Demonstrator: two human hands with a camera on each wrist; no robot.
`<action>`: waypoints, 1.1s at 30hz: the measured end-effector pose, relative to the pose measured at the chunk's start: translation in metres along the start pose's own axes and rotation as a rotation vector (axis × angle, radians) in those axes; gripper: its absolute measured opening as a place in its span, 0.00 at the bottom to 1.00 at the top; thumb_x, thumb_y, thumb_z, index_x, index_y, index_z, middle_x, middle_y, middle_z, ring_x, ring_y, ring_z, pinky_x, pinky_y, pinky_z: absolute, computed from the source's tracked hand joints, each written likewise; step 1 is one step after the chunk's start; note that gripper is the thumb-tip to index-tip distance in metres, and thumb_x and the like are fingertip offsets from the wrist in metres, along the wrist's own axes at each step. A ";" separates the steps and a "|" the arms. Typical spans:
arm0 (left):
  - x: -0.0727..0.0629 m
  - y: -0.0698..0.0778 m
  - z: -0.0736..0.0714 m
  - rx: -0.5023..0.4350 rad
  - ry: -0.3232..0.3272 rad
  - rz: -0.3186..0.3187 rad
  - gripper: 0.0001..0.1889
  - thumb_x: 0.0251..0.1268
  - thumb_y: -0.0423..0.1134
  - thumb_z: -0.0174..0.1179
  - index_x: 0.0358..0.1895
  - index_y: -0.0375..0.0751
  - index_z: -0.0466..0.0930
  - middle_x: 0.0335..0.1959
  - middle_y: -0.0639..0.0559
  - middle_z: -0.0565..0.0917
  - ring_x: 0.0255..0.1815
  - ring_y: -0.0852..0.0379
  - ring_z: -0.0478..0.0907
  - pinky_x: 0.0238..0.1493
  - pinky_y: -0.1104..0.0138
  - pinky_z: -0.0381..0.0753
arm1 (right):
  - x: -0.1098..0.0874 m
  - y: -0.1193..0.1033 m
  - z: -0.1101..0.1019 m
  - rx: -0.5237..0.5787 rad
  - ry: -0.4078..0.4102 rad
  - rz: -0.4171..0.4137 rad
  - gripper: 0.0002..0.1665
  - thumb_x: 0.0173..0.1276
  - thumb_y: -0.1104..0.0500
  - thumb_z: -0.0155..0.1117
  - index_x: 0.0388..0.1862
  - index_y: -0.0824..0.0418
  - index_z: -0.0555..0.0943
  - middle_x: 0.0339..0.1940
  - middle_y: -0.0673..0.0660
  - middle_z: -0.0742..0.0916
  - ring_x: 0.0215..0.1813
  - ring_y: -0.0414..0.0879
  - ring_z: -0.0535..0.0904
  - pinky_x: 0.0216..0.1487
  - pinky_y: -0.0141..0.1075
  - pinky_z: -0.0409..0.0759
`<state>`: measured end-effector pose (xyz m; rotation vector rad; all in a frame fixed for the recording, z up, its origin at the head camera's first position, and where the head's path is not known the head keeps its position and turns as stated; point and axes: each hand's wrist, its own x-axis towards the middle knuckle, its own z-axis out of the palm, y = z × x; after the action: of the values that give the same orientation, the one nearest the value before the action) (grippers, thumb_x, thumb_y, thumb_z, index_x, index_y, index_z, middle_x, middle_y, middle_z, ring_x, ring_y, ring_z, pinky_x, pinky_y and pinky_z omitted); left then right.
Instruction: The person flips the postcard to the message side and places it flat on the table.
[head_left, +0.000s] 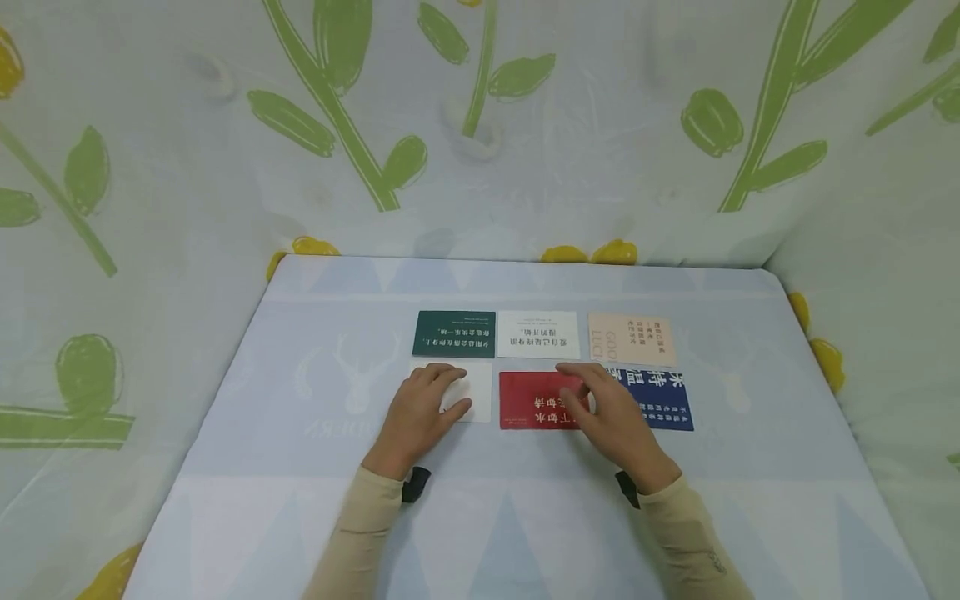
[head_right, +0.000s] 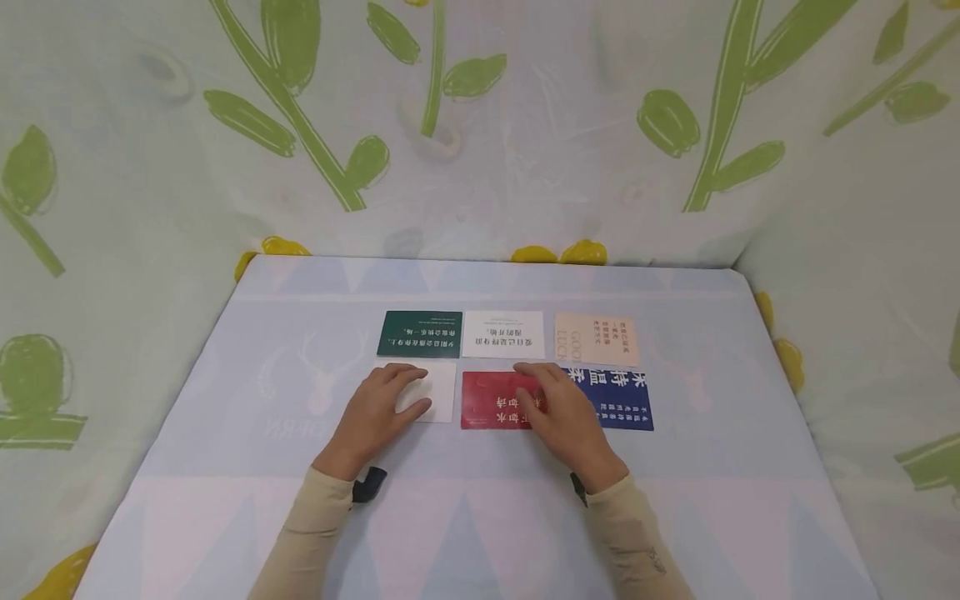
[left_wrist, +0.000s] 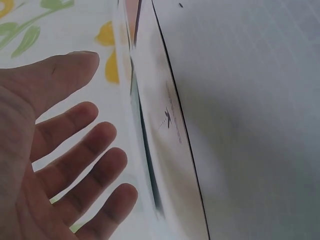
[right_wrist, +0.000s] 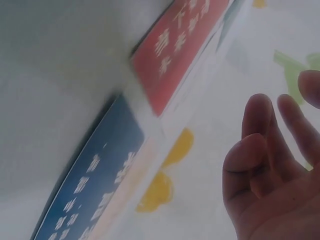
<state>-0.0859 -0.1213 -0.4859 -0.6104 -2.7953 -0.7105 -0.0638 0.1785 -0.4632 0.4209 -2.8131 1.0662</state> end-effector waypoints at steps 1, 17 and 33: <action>0.001 0.001 0.001 0.002 0.002 0.004 0.24 0.60 0.43 0.74 0.59 0.43 0.83 0.54 0.48 0.83 0.54 0.48 0.78 0.53 0.55 0.80 | -0.001 0.002 -0.002 -0.003 0.003 0.002 0.22 0.74 0.56 0.64 0.65 0.55 0.79 0.52 0.56 0.84 0.39 0.44 0.75 0.33 0.35 0.74; 0.018 0.021 0.019 -0.003 -0.104 -0.060 0.31 0.61 0.50 0.73 0.66 0.42 0.78 0.62 0.46 0.78 0.65 0.47 0.71 0.64 0.52 0.74 | -0.014 0.033 -0.027 -0.104 -0.007 0.083 0.30 0.70 0.58 0.69 0.70 0.56 0.74 0.50 0.56 0.82 0.41 0.46 0.74 0.37 0.39 0.78; 0.033 0.040 0.034 0.086 -0.284 -0.076 0.46 0.52 0.63 0.74 0.72 0.41 0.71 0.68 0.43 0.69 0.69 0.45 0.60 0.68 0.50 0.65 | -0.009 0.042 -0.024 -0.190 -0.163 0.073 0.50 0.62 0.51 0.77 0.79 0.56 0.63 0.77 0.61 0.70 0.69 0.63 0.64 0.65 0.65 0.64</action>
<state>-0.1005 -0.0608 -0.4898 -0.6364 -3.1055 -0.5517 -0.0677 0.2260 -0.4735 0.4046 -3.0599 0.7991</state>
